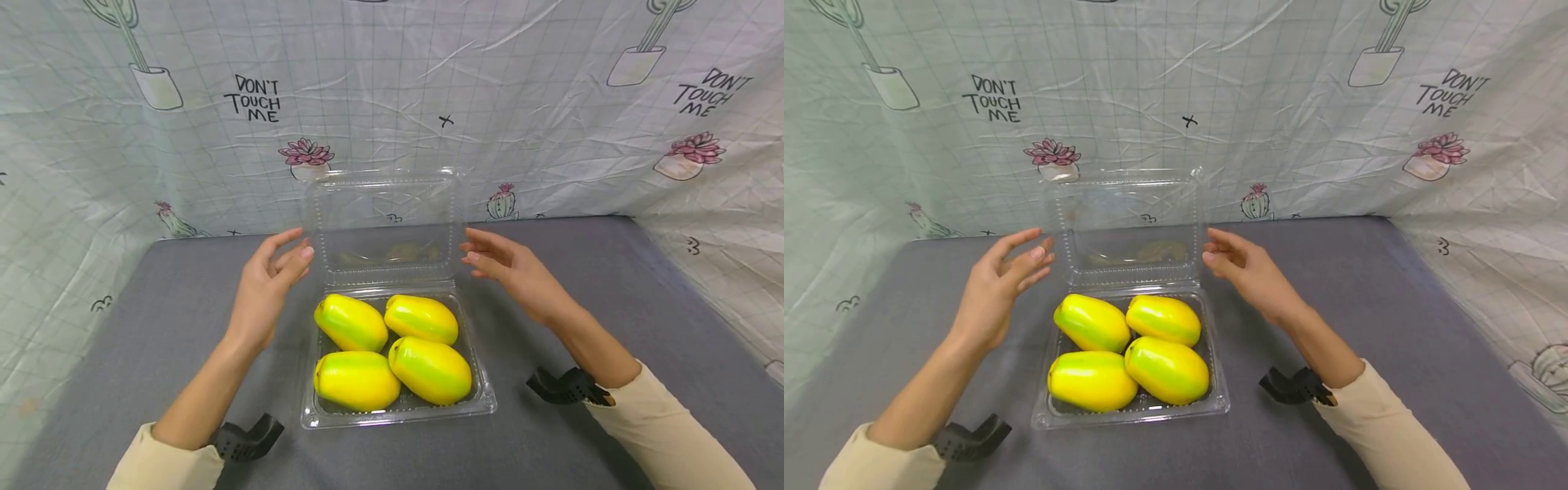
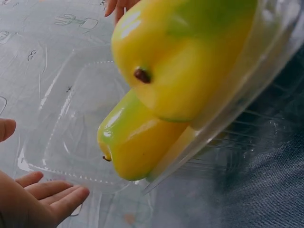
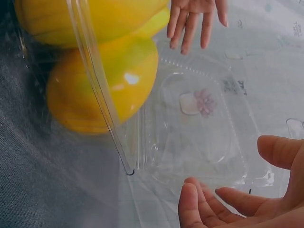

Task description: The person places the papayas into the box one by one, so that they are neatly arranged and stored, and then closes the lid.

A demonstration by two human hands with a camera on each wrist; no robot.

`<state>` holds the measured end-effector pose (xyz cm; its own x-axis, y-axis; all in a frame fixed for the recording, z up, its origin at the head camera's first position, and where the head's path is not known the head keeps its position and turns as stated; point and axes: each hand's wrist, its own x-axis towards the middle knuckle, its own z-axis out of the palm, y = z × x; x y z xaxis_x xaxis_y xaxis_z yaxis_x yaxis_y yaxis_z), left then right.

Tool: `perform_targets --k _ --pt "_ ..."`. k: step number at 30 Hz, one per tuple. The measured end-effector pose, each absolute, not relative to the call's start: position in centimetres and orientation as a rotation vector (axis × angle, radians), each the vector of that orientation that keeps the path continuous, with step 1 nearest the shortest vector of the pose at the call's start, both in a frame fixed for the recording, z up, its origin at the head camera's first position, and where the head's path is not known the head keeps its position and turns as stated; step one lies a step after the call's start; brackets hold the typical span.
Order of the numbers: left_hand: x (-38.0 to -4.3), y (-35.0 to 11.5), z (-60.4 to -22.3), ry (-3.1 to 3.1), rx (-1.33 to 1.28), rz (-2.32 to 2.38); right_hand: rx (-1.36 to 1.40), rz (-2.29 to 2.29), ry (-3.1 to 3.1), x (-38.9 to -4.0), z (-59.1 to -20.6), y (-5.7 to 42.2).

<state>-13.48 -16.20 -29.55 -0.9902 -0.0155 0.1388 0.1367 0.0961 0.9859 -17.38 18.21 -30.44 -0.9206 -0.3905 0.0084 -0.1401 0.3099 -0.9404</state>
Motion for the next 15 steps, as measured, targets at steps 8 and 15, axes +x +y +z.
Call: perform_targets --k 8,15 --pt "-13.2 -16.3 -29.9 -2.287 -0.206 -1.920 -0.526 -1.682 2.384 -16.5 -30.3 18.2" --pt "-12.3 -16.6 -31.2 -2.294 -0.331 -1.858 -0.563 -1.683 2.432 -15.2 -30.5 18.3"
